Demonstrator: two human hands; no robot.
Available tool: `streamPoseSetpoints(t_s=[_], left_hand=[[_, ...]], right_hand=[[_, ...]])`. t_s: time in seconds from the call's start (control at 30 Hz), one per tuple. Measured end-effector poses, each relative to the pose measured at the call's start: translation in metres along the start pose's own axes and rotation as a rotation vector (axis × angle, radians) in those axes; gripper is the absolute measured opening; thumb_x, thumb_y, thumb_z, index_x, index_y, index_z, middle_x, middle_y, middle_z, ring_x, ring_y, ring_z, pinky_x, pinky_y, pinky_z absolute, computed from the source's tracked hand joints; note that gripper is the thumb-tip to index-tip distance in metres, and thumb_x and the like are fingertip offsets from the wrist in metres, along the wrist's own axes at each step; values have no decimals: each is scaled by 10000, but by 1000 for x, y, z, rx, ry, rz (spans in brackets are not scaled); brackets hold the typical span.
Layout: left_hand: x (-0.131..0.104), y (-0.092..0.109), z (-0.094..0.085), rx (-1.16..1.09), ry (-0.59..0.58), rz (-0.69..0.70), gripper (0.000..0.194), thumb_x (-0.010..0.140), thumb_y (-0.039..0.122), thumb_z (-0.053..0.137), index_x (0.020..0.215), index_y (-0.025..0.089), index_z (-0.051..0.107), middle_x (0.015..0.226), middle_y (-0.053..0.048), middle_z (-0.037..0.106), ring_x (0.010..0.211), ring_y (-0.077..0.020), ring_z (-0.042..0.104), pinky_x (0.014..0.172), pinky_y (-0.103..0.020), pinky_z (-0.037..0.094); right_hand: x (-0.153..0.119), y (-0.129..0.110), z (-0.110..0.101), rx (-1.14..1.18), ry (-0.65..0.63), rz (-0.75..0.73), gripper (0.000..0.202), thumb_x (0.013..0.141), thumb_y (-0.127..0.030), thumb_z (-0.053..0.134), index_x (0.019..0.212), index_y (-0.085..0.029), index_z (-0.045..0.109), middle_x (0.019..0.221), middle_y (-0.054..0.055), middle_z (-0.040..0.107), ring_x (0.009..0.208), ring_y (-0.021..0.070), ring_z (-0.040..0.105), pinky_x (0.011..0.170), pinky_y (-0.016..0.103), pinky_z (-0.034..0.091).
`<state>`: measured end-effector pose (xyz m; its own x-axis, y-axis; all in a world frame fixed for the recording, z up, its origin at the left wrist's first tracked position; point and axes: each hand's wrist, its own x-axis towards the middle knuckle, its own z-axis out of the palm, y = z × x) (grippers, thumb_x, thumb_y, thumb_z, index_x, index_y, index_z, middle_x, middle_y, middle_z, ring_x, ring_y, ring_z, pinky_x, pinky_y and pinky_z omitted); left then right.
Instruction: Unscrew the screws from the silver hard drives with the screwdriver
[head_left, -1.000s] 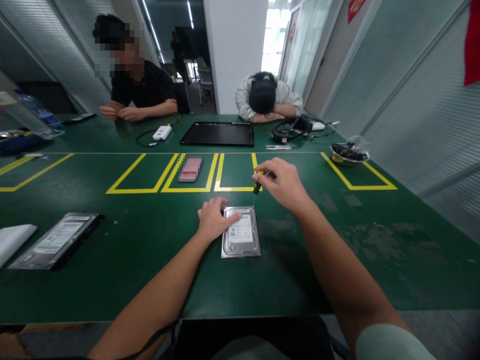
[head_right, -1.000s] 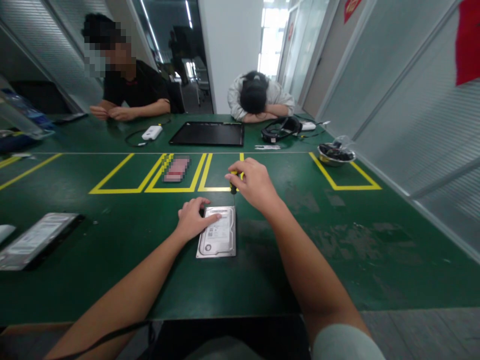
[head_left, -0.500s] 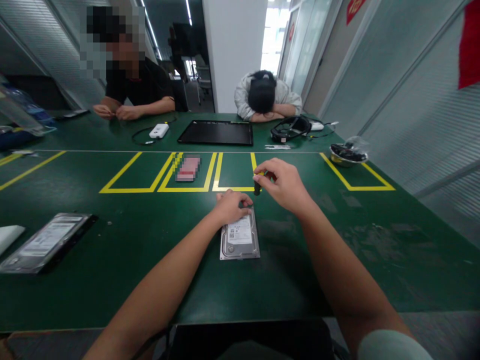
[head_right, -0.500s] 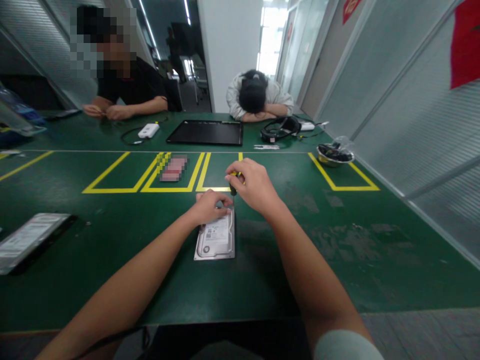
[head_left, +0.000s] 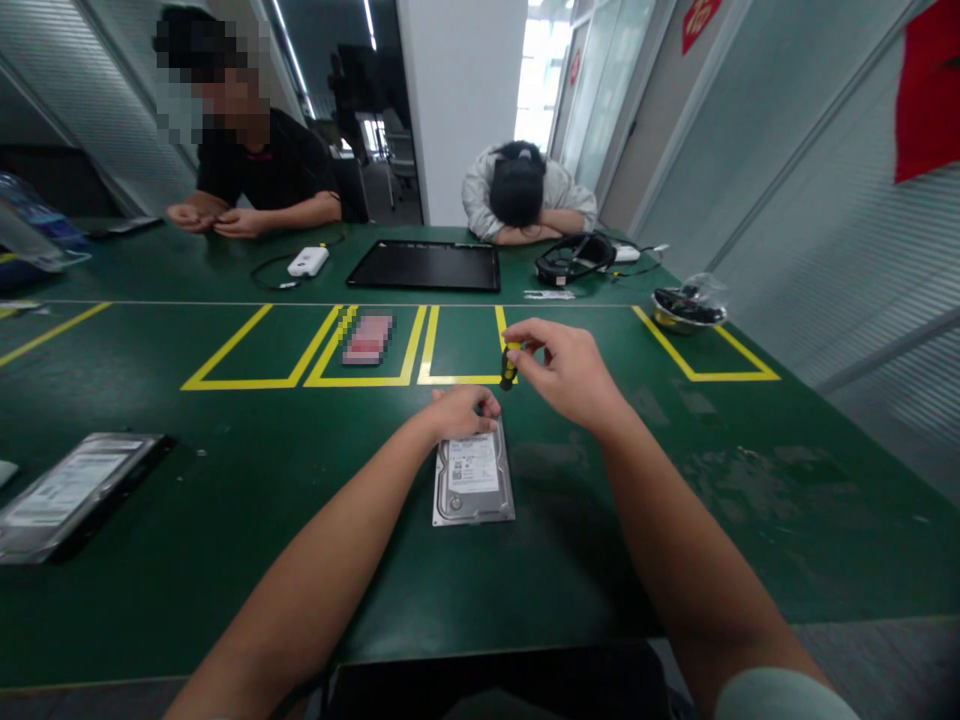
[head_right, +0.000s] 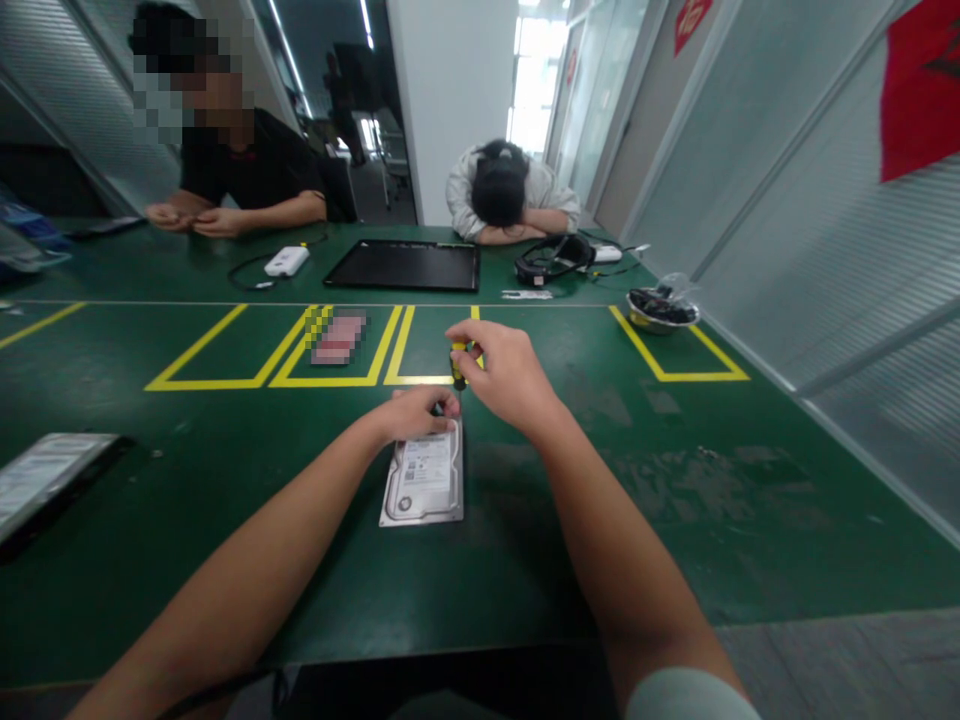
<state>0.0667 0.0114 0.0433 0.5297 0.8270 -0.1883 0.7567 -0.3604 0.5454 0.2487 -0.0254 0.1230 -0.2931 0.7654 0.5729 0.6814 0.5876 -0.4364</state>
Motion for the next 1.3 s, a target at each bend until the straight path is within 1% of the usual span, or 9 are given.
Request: streamPoseSetpoints(t_s=[0.2, 0.27, 0.4, 0.57, 0.63, 0.77, 0.93, 1.1, 1.3], left_hand=[[1, 3, -2, 38, -29, -3, 212, 786, 304, 649, 982, 225, 663, 1055, -14, 704, 1034, -224, 615, 928, -379, 388], [0, 4, -3, 53, -28, -9, 198, 791, 303, 643, 974, 228, 662, 1058, -13, 701, 1050, -232, 608, 939, -391, 381], [0, 5, -3, 75, -22, -4, 179, 790, 293, 643, 954, 222, 659, 1054, -16, 694, 1042, -233, 603, 922, -382, 385], [3, 1, 0, 81, -22, 46, 177, 788, 255, 632, 961, 220, 640, 1048, -15, 688, 1043, -222, 598, 894, -358, 394], [4, 0, 0, 80, -23, 53, 185, 791, 258, 627, 972, 224, 636, 1061, -13, 686, 1056, -226, 594, 909, -370, 389], [3, 1, 0, 93, -31, 34, 192, 794, 281, 625, 979, 234, 639, 1084, -13, 683, 1079, -235, 586, 938, -401, 379], [1, 5, -3, 109, -48, -3, 203, 803, 315, 612, 989, 239, 642, 1098, -19, 676, 1096, -245, 576, 959, -412, 383], [0, 6, -3, 112, -42, -1, 192, 800, 317, 606, 972, 243, 644, 1086, -27, 678, 1104, -260, 569, 957, -426, 381], [-1, 7, -3, 111, -33, -6, 174, 796, 308, 615, 954, 239, 646, 1070, -26, 688, 1085, -256, 578, 947, -413, 379]], right_hand=[[1, -1, 0, -19, 24, -22, 88, 848, -231, 667, 883, -171, 722, 848, 42, 677, 762, 151, 595, 688, 276, 430], [2, -1, 0, -18, 21, -15, 89, 846, -208, 661, 905, -178, 720, 861, 36, 688, 757, 147, 594, 672, 271, 422], [1, -1, 0, 3, -19, 1, 207, 839, -127, 611, 1014, -177, 710, 892, 22, 711, 693, 124, 574, 642, 263, 408], [1, 0, 1, -18, 3, -30, 91, 840, -244, 677, 884, -173, 711, 815, 28, 640, 722, 139, 558, 663, 275, 406], [1, 1, 1, -5, -2, -22, 80, 846, -221, 661, 897, -177, 703, 832, 24, 656, 721, 136, 564, 664, 275, 409], [0, 2, 0, 39, -34, 4, 171, 850, -143, 601, 987, -186, 692, 895, 20, 703, 727, 134, 592, 674, 276, 431], [1, 3, 2, 42, 4, 4, 93, 842, -206, 655, 906, -182, 719, 886, 47, 657, 798, 159, 601, 715, 288, 458], [0, 3, 2, 91, -20, 7, 140, 845, -224, 655, 965, -186, 717, 880, 33, 699, 775, 150, 617, 718, 280, 467], [0, 2, 0, 31, -28, 72, 157, 831, -215, 631, 961, -179, 711, 844, 27, 711, 670, 132, 576, 654, 277, 428]])
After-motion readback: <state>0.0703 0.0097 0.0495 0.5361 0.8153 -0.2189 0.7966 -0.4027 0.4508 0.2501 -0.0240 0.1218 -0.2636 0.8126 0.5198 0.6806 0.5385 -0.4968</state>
